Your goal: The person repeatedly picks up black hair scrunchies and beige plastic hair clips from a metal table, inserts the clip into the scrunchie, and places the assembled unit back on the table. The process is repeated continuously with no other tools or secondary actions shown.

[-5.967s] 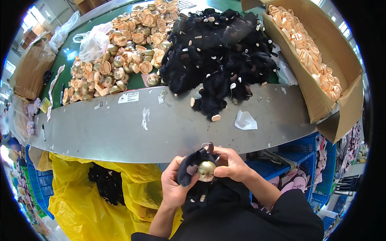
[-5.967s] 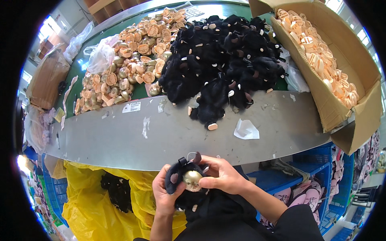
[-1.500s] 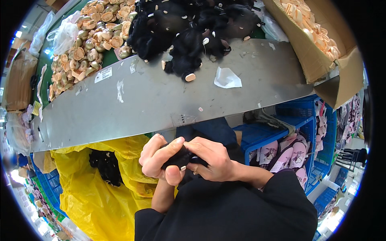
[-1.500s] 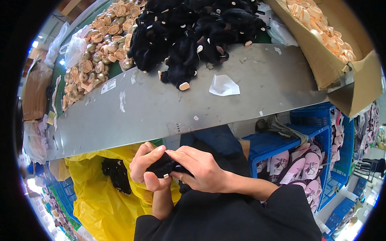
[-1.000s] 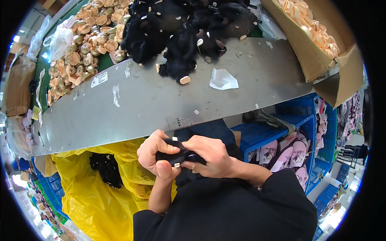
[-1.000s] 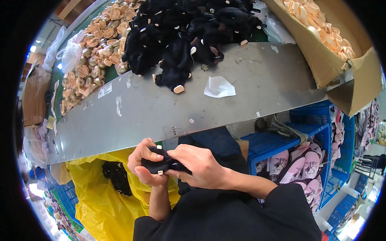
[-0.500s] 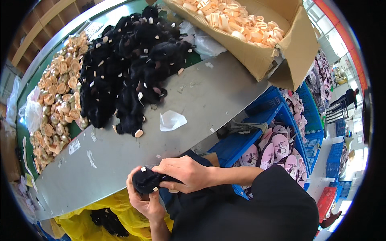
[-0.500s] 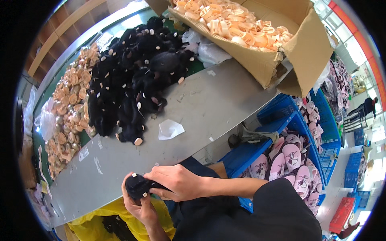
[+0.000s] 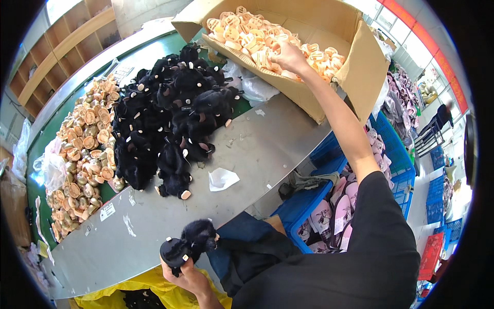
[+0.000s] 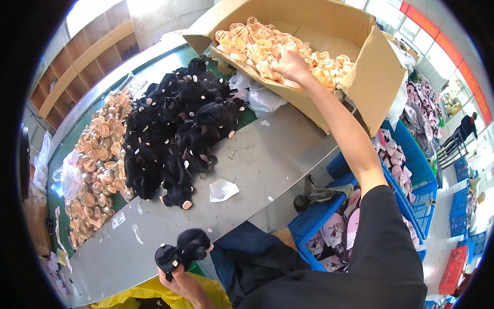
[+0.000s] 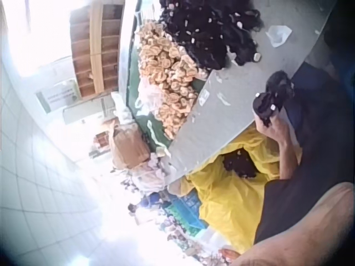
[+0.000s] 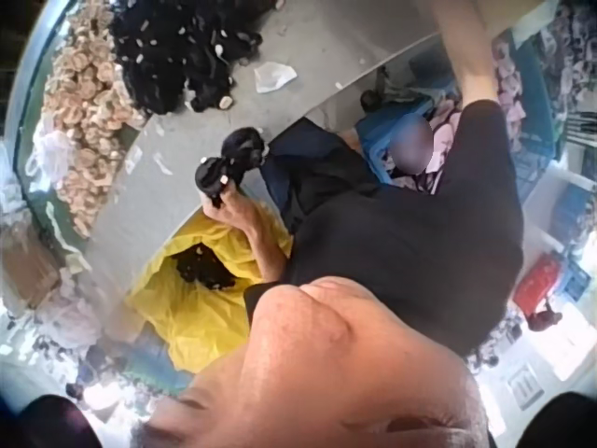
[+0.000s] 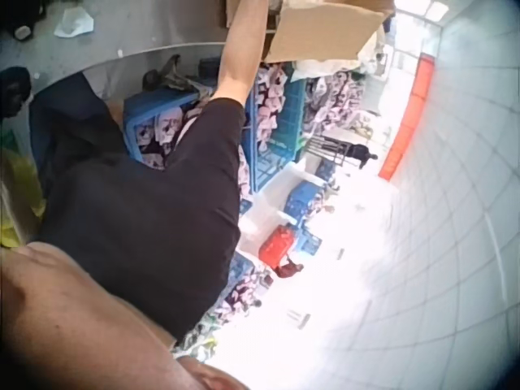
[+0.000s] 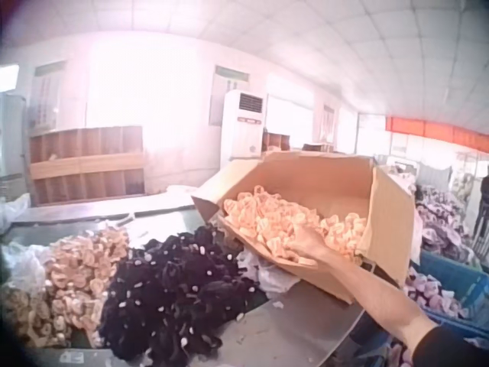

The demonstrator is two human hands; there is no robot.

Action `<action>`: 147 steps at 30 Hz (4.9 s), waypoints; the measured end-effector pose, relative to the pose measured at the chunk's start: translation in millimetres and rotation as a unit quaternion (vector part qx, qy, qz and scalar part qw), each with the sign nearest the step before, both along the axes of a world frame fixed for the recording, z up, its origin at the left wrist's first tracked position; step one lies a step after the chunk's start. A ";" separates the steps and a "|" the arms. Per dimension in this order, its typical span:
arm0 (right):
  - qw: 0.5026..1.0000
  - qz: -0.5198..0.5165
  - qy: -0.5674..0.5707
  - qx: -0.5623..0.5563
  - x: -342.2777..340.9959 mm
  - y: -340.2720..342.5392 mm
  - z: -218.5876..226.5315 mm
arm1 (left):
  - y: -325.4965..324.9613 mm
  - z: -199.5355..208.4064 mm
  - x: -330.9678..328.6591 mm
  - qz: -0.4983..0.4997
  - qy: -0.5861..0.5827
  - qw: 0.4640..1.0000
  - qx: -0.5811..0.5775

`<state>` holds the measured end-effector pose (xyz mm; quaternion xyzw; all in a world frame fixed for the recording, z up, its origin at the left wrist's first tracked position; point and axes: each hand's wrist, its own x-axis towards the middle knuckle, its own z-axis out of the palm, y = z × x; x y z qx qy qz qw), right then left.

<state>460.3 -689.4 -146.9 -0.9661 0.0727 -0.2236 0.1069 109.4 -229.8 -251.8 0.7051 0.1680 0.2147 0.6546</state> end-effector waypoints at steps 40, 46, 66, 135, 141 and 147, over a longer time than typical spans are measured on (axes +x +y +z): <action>0.663 0.516 0.093 0.535 -270.8 363.8 -78.1 | 0.0 0.6 -32.1 -0.030 -0.026 0.999 -0.023; 0.687 0.433 0.217 0.542 -280.7 363.6 -103.2 | 8.8 -7.1 -20.0 0.074 0.028 0.994 0.071; 0.790 0.473 -0.043 0.387 -273.0 383.0 -110.3 | 22.4 -12.1 -14.5 0.006 -0.042 0.983 0.180; 0.877 0.450 0.166 -0.020 -17.6 394.2 -74.8 | 307.7 -29.7 231.1 0.024 0.056 0.936 0.345; 0.915 0.326 0.226 0.077 7.9 443.6 -80.7 | 316.0 -24.1 209.5 0.075 0.070 0.901 0.421; 0.877 0.433 0.027 0.208 -59.4 412.0 -51.4 | 178.9 69.2 121.6 -0.007 -0.086 0.929 0.361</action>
